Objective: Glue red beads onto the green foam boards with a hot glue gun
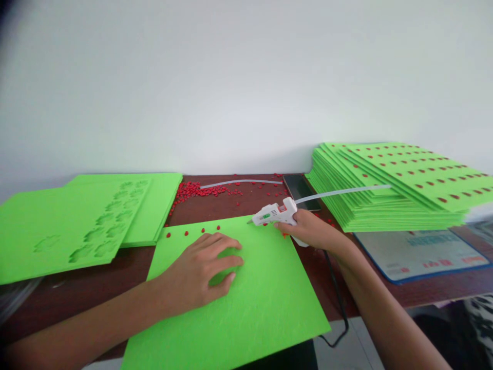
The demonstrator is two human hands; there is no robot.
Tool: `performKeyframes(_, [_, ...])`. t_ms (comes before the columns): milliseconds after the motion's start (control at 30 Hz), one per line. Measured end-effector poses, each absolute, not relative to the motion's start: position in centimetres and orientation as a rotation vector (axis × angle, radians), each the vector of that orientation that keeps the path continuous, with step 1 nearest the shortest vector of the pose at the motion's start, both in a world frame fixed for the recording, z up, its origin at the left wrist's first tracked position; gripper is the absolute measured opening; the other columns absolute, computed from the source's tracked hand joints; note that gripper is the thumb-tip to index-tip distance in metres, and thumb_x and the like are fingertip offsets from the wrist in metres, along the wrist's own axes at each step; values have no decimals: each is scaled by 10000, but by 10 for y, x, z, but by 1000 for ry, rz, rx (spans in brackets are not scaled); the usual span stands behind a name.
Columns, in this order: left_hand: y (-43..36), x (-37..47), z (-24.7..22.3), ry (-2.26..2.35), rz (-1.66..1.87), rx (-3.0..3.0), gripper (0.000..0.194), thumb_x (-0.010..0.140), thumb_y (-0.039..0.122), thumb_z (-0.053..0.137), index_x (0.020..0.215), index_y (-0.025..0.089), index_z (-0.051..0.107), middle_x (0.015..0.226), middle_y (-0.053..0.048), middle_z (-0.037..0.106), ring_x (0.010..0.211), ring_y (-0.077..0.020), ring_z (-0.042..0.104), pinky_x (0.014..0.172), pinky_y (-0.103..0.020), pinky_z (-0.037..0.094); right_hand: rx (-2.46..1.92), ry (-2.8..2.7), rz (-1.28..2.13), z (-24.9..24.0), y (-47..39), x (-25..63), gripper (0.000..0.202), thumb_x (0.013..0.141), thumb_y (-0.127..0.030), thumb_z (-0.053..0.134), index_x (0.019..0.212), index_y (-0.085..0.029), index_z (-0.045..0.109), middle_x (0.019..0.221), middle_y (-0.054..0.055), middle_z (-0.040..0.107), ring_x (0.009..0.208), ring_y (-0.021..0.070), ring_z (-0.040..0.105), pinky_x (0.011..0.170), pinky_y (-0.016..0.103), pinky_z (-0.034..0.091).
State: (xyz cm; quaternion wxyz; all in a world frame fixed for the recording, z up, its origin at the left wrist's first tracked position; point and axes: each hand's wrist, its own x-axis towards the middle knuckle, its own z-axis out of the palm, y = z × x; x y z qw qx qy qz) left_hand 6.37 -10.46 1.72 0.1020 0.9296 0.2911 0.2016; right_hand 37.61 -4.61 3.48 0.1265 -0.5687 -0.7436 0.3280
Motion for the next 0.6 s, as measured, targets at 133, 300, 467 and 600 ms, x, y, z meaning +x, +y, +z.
performKeyframes(133, [-105, 63, 17, 864, 598, 2739, 201, 905, 257, 620, 1087, 254, 705, 1202, -53, 634, 1077, -245, 573, 1005, -482, 435, -1636, -2215, 939, 34, -46, 377, 447, 918, -578, 540, 938, -167, 716, 829, 70, 720, 741, 222, 635, 696, 322, 494])
performKeyframes(300, [-105, 63, 16, 867, 586, 2720, 189, 915, 261, 609, 1080, 255, 702, 1202, -52, 636, 1082, -245, 571, 1017, -494, 423, -1666, -2179, 988, 38, -48, 375, 500, 890, -646, 548, 790, -170, 665, 689, 45, 644, 621, 180, 560, 576, 286, 438])
performKeyframes(467, [-103, 63, 16, 871, 571, 2709, 190, 923, 265, 598, 1083, 262, 701, 1207, -49, 638, 1096, -251, 567, 1010, -503, 423, -1644, -2184, 1009, 37, -46, 380, 514, 886, -654, 556, 828, -160, 685, 719, 46, 650, 624, 170, 559, 574, 273, 427])
performKeyframes(600, [-104, 63, 17, 865, 573, 2712, 198, 921, 263, 602, 1090, 257, 705, 1203, -55, 638, 1094, -250, 567, 1018, -498, 423, -1673, -2134, 1013, 32, -45, 382, 520, 892, -645, 561, 867, -148, 709, 702, 49, 655, 609, 170, 547, 545, 268, 401])
